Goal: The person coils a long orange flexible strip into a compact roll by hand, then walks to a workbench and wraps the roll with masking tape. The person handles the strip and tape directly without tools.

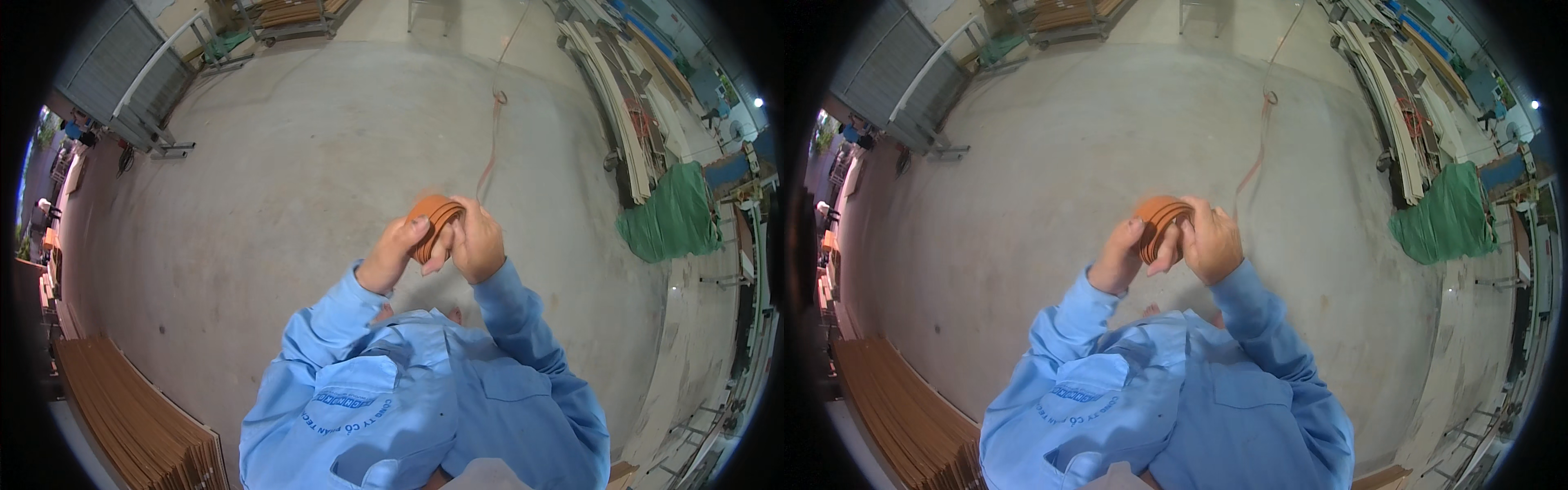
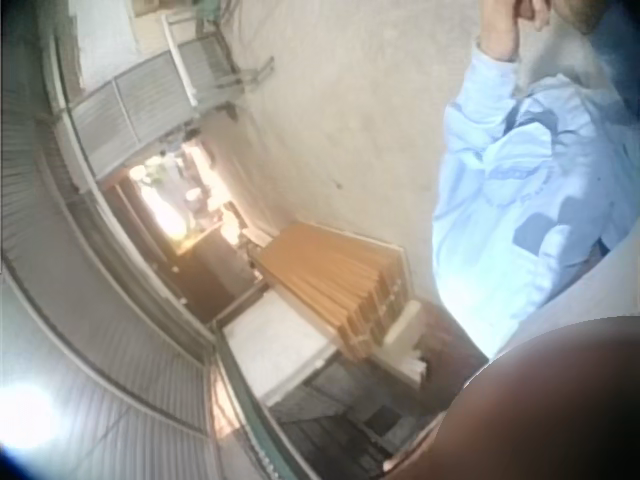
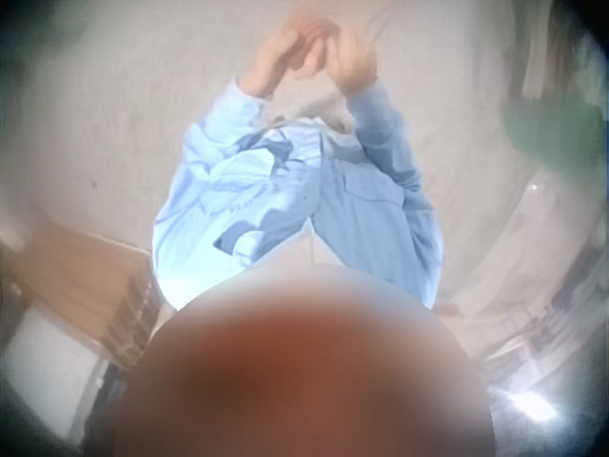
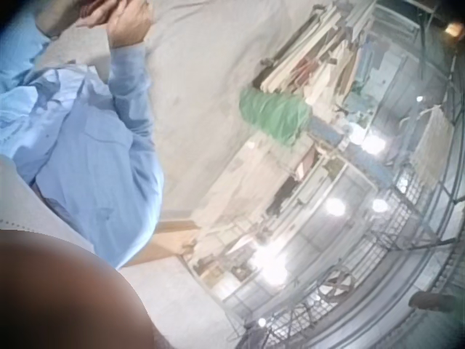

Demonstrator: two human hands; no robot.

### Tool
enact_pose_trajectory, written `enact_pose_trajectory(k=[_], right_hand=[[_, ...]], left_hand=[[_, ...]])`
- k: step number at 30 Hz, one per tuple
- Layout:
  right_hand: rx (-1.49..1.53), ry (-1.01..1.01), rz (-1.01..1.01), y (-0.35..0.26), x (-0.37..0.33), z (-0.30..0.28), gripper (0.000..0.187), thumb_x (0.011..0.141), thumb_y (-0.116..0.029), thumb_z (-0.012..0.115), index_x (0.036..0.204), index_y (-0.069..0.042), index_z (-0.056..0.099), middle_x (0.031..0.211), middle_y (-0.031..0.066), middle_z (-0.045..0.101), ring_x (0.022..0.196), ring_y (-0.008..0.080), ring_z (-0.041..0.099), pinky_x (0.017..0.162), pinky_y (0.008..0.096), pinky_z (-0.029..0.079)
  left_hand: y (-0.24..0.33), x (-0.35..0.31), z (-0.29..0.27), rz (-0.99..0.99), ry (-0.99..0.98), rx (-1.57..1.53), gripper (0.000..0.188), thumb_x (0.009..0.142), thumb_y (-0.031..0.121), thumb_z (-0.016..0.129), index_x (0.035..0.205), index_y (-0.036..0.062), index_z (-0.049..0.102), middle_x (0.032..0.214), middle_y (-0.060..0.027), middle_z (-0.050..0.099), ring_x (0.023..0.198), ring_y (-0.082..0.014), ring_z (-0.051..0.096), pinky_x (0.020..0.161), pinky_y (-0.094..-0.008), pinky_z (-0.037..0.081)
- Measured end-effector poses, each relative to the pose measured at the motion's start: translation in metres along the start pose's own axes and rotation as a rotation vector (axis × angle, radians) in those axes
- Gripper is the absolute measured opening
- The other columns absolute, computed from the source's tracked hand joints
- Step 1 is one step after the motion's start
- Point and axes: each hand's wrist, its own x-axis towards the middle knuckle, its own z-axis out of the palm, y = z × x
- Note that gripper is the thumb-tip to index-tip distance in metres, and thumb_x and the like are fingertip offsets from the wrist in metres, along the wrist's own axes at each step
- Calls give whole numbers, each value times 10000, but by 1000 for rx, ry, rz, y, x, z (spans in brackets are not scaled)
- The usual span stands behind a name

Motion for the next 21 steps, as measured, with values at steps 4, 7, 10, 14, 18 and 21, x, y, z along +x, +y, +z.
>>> enact_pose_trajectory(k=[4,7,10,14,18,21], right_hand=[[33,-111,-52,12,-9,-4,307,928,-110,614,1213,-5,566,926,176,704,800,400,653,734,447,513],[93,-36,-44,24,-16,-5,252,984,-186,604,1164,-10,599,894,147,694,773,342,663,733,395,514],[574,-144,295,42,-20,-10,286,1031,-283,581,1107,-12,633,868,117,681,744,259,654,705,354,503],[448,-168,261,52,-33,-7,316,1025,-324,601,1060,-13,644,856,96,673,699,190,606,641,340,484],[270,-198,344,20,-55,5,271,938,-211,684,1121,-27,607,830,100,675,687,251,645,643,357,506],[43,-132,155,-18,-62,5,378,877,-150,724,1214,-49,587,820,115,673,694,307,666,625,391,518]], left_hand=[[15,3,-8,-226,-250,93,430,1055,430,482,953,42,634,759,-33,652,777,-124,568,760,-286,438],[5,0,7,-198,-153,128,409,1056,432,486,971,51,608,773,-53,669,798,-142,582,798,-296,443],[-8,2,25,-9,-18,85,411,1067,441,467,1009,47,567,782,-85,679,851,-185,619,831,-319,475],[-5,5,39,212,222,99,505,1056,549,444,1038,48,503,729,-82,628,985,-234,665,816,-356,494],[10,25,28,455,539,169,434,1085,439,456,1026,14,525,820,-111,665,873,-233,674,822,-347,544],[13,46,5,480,625,482,396,1073,403,513,1012,13,545,806,-90,646,801,-199,634,722,-315,510]])
